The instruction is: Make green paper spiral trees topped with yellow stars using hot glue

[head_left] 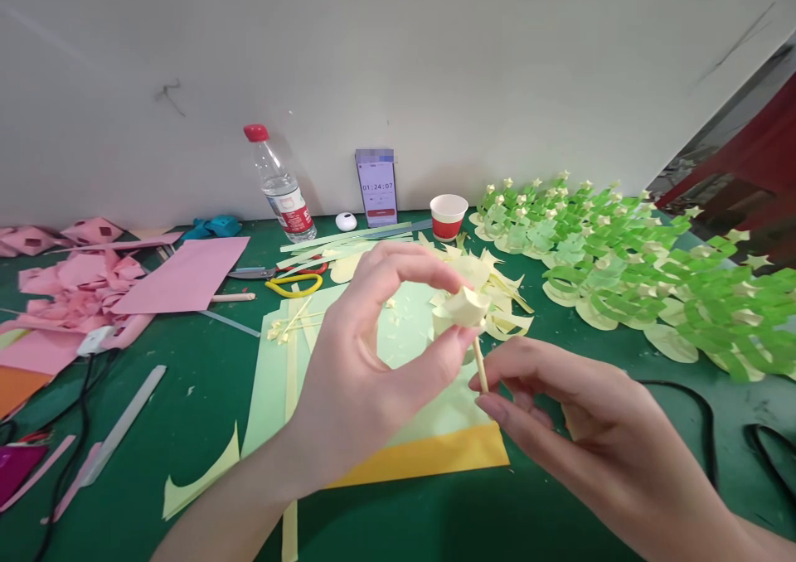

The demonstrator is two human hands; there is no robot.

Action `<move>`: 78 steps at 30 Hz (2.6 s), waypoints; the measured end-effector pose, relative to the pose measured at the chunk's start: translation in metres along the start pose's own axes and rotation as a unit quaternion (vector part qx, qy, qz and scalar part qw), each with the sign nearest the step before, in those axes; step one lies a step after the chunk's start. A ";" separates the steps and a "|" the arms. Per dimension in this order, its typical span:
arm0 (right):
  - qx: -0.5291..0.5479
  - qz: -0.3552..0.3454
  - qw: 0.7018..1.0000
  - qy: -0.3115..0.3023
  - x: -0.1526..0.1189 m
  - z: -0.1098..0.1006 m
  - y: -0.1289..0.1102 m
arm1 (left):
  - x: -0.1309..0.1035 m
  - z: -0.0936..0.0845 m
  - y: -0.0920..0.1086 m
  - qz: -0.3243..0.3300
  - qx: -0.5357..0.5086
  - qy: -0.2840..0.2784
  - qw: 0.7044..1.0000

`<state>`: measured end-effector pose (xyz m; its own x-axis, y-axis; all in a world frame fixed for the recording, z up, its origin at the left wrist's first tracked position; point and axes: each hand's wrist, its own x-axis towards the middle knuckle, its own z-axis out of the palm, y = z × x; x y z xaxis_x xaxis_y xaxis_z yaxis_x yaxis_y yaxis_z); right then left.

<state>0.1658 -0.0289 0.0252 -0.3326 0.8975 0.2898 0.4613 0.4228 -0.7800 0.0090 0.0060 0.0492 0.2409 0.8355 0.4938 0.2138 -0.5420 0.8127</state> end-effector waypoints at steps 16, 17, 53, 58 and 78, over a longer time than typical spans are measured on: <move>0.179 0.133 0.966 0.130 0.008 -0.018 0.002 | 0.005 0.006 -0.024 -0.096 -0.050 -0.130 0.986; 0.199 0.140 0.961 0.129 0.008 -0.019 0.003 | 0.005 0.008 -0.025 -0.101 -0.041 -0.139 0.984; 0.326 0.179 0.923 0.101 0.017 -0.021 0.012 | -0.001 0.020 -0.024 -0.084 -0.037 -0.215 0.972; 0.299 0.185 0.930 0.103 0.015 -0.021 0.013 | 0.000 0.020 -0.025 -0.048 -0.025 -0.225 0.973; 0.308 0.209 0.926 0.065 0.017 -0.020 0.012 | 0.002 0.020 -0.026 -0.095 -0.048 -0.194 0.975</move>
<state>0.1823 -0.0064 0.0314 -0.1101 0.9911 -0.0754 -0.0425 -0.0805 -0.9958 0.0229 0.0197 0.0227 0.5502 0.8125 0.1927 0.2048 -0.3550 0.9122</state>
